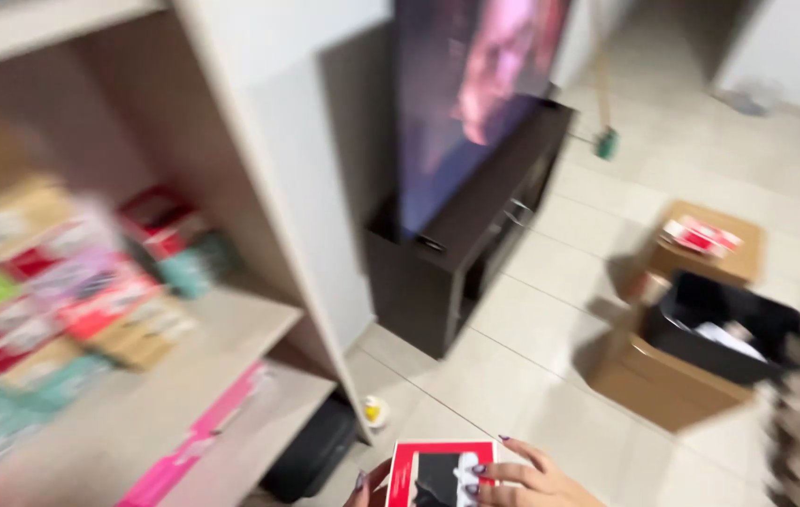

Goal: Unboxing small items from retail packaging and placing them into a storage bin

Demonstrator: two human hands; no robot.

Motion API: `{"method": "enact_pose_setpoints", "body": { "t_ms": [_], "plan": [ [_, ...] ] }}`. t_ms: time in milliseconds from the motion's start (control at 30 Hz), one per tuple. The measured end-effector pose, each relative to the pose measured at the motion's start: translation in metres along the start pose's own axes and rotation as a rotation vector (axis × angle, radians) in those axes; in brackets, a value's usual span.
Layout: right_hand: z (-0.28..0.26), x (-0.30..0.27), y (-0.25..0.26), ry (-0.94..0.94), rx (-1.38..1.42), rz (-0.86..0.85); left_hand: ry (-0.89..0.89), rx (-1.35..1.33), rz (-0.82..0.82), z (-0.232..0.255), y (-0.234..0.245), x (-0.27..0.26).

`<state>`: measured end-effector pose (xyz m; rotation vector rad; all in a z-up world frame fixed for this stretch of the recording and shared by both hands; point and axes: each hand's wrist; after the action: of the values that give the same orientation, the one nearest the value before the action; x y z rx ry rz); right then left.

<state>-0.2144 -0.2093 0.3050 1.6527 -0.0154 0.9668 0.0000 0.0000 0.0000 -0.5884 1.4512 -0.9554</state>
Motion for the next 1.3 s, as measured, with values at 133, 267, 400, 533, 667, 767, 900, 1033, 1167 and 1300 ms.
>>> {"method": "enact_pose_setpoints", "body": {
  "t_ms": [133,267,400,533,667,767,900,1033,1167,1300],
  "plan": [
    [-0.035,-0.111,0.022,-0.29,-0.088,-0.152,-0.51,0.334,0.183,-0.081,-0.237,-0.059],
    [-0.062,-0.188,0.082,-1.06,0.243,-0.152,-0.279,0.65,0.37,-0.11,-0.351,-0.015],
    [-0.086,-0.218,0.141,-1.876,1.04,0.855,-0.354,0.837,0.172,-0.169,-0.392,0.069],
    [-0.09,-0.264,0.172,-1.812,0.91,1.299,-0.487,1.105,-0.047,-0.21,-0.437,0.119],
    [-0.087,-0.308,0.196,-1.584,0.885,1.453,-0.553,1.28,-0.018,-0.232,-0.443,0.178],
    [-0.064,-0.322,0.224,-1.828,0.731,1.506,-0.522,1.423,-0.128,-0.228,-0.47,0.21],
    [-0.029,-0.354,0.247,-1.761,0.738,1.428,-0.173,1.315,-0.189,-0.217,-0.509,0.258],
    [0.022,-0.415,0.26,-1.595,0.744,1.418,-0.023,1.426,-0.054,-0.199,-0.562,0.326],
    [0.09,-0.45,0.297,-1.666,0.716,1.384,-0.093,1.477,-0.158,-0.188,-0.604,0.4],
    [0.154,-0.499,0.326,-1.757,0.728,1.47,-0.122,1.469,-0.199,-0.174,-0.653,0.466]
  ]
}}
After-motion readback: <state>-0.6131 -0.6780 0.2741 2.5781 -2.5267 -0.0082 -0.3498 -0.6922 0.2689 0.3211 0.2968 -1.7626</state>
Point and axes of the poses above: each hand's wrist, its own x-axis towards the middle knuckle, its own y-axis out of the back of the hand, z = x × y, and after that the axes turned 7 degrees about y, right-handed
